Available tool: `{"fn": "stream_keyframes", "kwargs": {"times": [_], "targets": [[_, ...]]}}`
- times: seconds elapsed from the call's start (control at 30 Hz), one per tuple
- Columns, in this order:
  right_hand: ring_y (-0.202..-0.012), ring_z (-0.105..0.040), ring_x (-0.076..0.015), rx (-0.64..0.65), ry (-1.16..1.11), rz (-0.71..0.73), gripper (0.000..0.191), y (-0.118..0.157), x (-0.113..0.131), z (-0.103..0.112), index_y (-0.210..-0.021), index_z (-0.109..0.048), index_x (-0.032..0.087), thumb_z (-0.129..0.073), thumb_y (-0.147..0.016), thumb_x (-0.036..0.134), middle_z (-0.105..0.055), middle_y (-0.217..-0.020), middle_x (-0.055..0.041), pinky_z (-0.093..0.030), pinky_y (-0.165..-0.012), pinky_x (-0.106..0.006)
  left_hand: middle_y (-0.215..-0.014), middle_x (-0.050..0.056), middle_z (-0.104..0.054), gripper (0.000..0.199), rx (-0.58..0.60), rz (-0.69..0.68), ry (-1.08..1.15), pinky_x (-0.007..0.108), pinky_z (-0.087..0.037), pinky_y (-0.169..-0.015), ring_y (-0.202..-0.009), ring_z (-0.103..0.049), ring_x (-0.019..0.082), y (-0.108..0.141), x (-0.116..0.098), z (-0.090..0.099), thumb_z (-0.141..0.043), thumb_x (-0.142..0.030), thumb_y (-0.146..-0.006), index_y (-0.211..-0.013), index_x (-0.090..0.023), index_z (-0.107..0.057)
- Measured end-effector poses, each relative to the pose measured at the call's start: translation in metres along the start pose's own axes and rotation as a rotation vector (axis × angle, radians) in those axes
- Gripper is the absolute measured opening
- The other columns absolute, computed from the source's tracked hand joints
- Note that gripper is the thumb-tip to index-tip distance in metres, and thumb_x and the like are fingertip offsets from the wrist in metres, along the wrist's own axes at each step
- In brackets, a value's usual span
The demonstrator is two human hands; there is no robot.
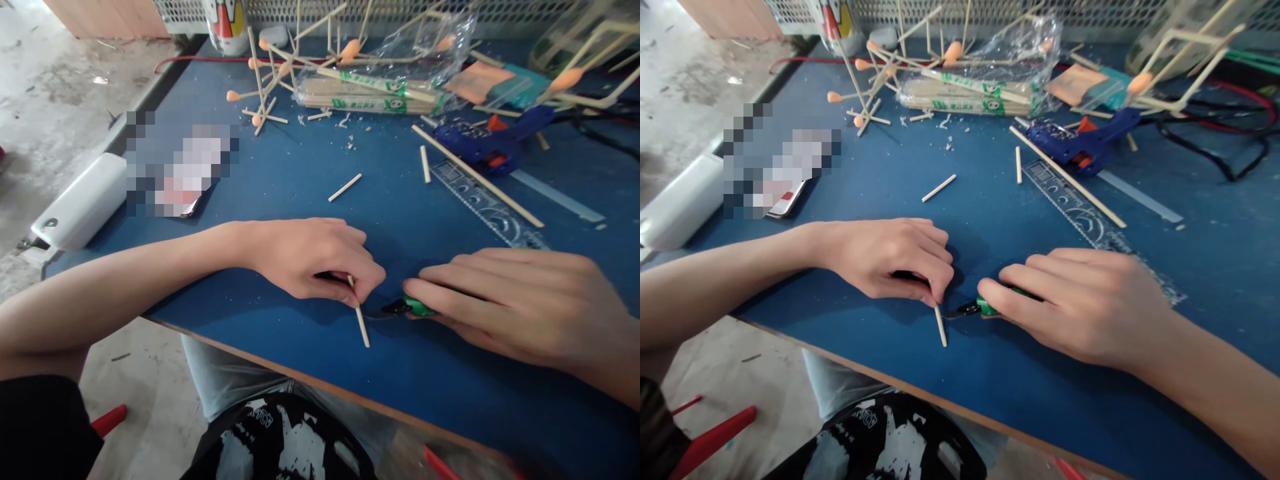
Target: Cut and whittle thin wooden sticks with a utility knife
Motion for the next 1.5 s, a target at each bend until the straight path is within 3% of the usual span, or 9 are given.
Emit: {"fn": "stream_keyframes", "kwargs": {"times": [0.33, 0.47, 0.6, 0.83, 1.1, 1.23, 1.37, 1.5], "targets": [[-0.072, -0.072, -0.0155, 0.021, -0.014, -0.009, 0.018, 0.002, 0.0, -0.002, -0.121, -0.075, 0.025, -0.057, -0.119, 0.021, -0.086, -0.094, 0.0039, -0.054, -0.072, -0.037, -0.102, 0.002, -0.086, 0.018, -0.02, -0.035, -0.008, 0.036, -0.043, -0.092, -0.094, -0.069, 0.021, 0.002, 0.001, 0.0, -0.063, -0.025, -0.117, -0.102, -0.027, -0.074], [-0.066, -0.071, -0.0156, 0.05, -0.006, -0.05, 0.024, -0.006, 0.013, 0.003, -0.113, -0.08, 0.023, -0.058, -0.118, 0.02, -0.085, -0.09, 0.002, -0.05, -0.065, -0.038, -0.102, 0.002, -0.087, 0.017, -0.033, -0.03, -0.003, 0.035, -0.042, -0.088, -0.093, -0.07, 0.021, 0.001, 0.002, 0.0, -0.068, -0.022, -0.114, -0.1, -0.028, -0.076], [-0.067, -0.07, -0.0169, 0.072, 0.023, -0.109, 0.025, -0.009, 0.026, 0.002, -0.118, -0.083, 0.019, -0.059, -0.114, 0.013, -0.084, -0.091, 0.0003, -0.048, -0.066, -0.04, -0.104, 0.001, -0.088, 0.017, -0.037, -0.019, 0.014, 0.036, -0.042, -0.088, -0.093, -0.071, 0.02, 0.0, 0.003, 0.0, -0.068, -0.021, -0.113, -0.101, -0.029, -0.077], [-0.072, -0.07, -0.0154, 0.041, 0.006, -0.046, 0.015, 0.005, 0.01, -0.002, -0.119, -0.078, 0.026, -0.065, -0.114, 0.019, -0.085, -0.094, 0.004, -0.05, -0.072, -0.037, -0.102, 0.002, -0.088, 0.018, 0.0, 0.035, 0.071, 0.035, -0.045, -0.094, -0.094, -0.072, 0.021, 0.002, 0.006, -0.001, -0.067, -0.022, -0.112, -0.1, -0.03, -0.079], [-0.066, -0.074, -0.0161, 0.113, -0.035, -0.093, 0.029, -0.015, 0.014, 0.01, -0.12, -0.077, 0.019, -0.049, -0.121, 0.016, -0.085, -0.087, 0.0021, -0.052, -0.067, -0.038, -0.1, 0.002, -0.087, 0.019, -0.016, 0.013, 0.04, 0.036, -0.042, -0.09, -0.093, -0.071, 0.021, 0.0, 0.005, -0.001, -0.066, -0.023, -0.114, -0.098, -0.028, -0.075], [-0.066, -0.074, -0.0149, 0.105, -0.091, -0.048, 0.027, -0.013, 0.011, 0.01, -0.114, -0.078, 0.02, -0.052, -0.12, 0.017, -0.085, -0.087, 0.0027, -0.055, -0.068, -0.037, -0.101, 0.002, -0.087, 0.019, -0.015, 0.007, 0.034, 0.036, -0.043, -0.09, -0.091, -0.07, 0.02, 0.0, 0.004, -0.001, -0.065, -0.022, -0.114, -0.099, -0.028, -0.075], [-0.064, -0.072, -0.0193, 0.104, 0.009, -0.054, 0.035, -0.008, 0.017, 0.012, -0.116, -0.082, 0.021, -0.048, -0.117, 0.012, -0.083, -0.083, 0.0008, -0.053, -0.067, -0.041, -0.1, 0.001, -0.087, 0.019, -0.006, 0.012, 0.041, 0.036, -0.043, -0.09, -0.092, -0.07, 0.021, -0.001, 0.004, -0.001, -0.066, -0.021, -0.113, -0.098, -0.029, -0.075], [-0.08, -0.076, -0.0201, 0.093, 0.005, -0.028, 0.046, -0.005, 0.015, 0.012, -0.125, -0.082, 0.026, -0.044, -0.113, 0.004, -0.088, -0.1, -0.0006, -0.055, -0.079, -0.041, -0.1, 0.001, -0.087, 0.02, -0.001, 0.018, 0.048, 0.036, -0.043, -0.091, -0.092, -0.07, 0.021, -0.002, 0.003, -0.001, -0.065, -0.022, -0.113, -0.097, -0.029, -0.075]]}}
Point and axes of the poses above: each hand's wrist, its own y-axis away from the middle knuckle, its own z-axis out of the back of the hand, x = y × z, the point moved 8 cm from there along -y, towards the middle knuckle
